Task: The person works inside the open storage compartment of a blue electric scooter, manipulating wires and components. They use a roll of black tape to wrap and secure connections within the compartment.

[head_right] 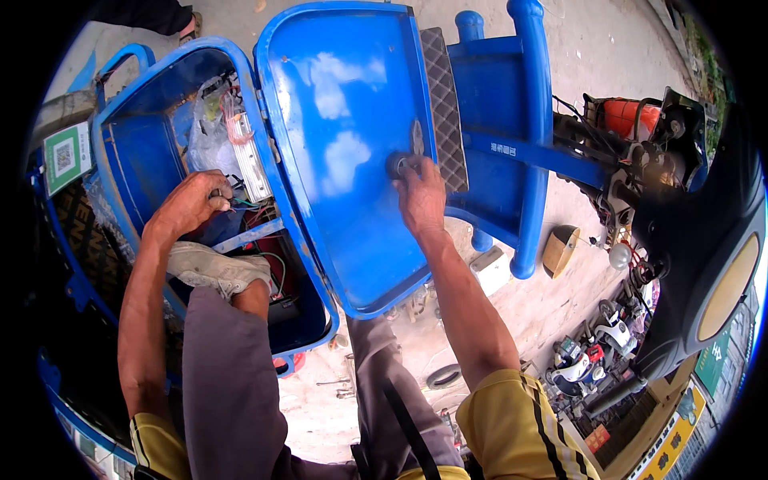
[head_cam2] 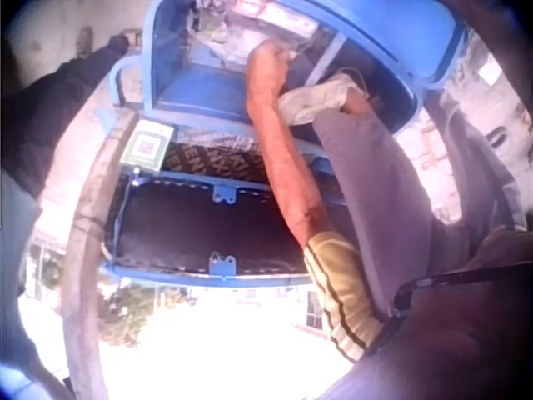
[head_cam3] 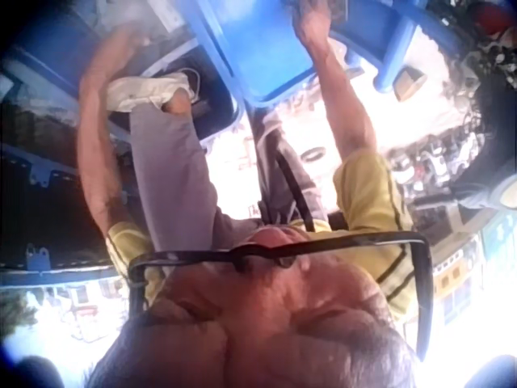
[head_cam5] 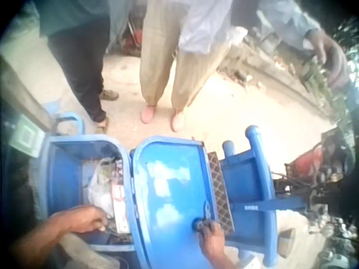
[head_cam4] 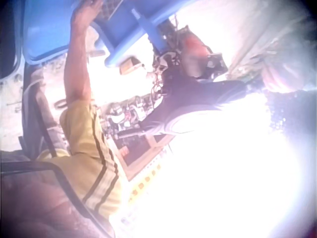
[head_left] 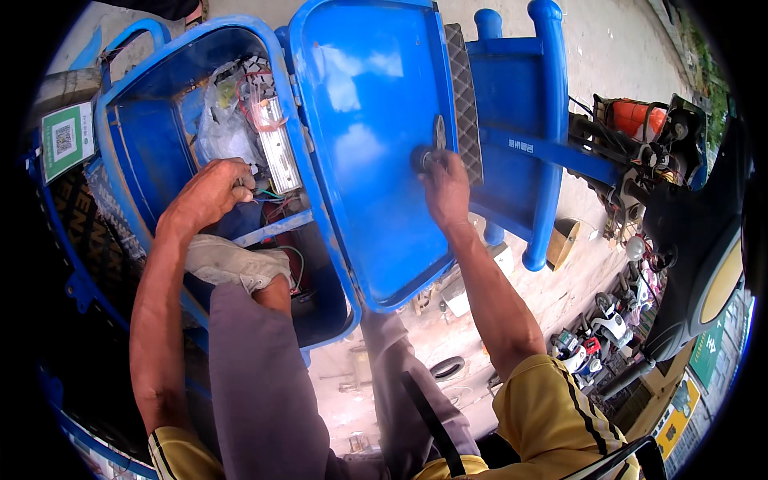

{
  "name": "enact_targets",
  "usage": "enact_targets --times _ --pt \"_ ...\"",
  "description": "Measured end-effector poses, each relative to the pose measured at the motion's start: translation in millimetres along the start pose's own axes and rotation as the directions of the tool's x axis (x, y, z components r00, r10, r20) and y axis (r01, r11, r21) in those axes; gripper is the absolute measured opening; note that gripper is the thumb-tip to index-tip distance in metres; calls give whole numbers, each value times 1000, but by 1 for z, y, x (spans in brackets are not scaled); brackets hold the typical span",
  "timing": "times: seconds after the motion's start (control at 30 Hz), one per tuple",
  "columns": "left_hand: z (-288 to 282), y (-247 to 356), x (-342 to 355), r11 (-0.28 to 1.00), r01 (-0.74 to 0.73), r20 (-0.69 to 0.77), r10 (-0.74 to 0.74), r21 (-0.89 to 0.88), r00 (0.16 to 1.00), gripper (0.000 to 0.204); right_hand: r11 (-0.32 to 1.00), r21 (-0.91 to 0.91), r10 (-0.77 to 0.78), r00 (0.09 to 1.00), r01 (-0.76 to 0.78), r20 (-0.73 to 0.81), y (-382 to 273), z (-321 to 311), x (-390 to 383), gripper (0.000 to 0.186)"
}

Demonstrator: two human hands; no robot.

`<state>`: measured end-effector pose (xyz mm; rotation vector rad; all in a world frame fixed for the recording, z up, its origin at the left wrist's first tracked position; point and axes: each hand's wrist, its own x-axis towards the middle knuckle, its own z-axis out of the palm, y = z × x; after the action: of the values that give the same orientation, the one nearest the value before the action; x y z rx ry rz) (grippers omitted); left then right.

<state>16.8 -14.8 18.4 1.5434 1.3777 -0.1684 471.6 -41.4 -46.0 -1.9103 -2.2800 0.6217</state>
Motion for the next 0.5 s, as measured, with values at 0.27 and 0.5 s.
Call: enact_targets --times 0.27,0.5 --pt "1 100 -34 890 -234 -415 57 -392 908 16 818 549 155 985 -173 80 -108 -62 -15 27" --pt "56 136 -41 829 -395 -535 141 -396 833 21 852 515 96 995 -96 26 -173 -67 -28 30"
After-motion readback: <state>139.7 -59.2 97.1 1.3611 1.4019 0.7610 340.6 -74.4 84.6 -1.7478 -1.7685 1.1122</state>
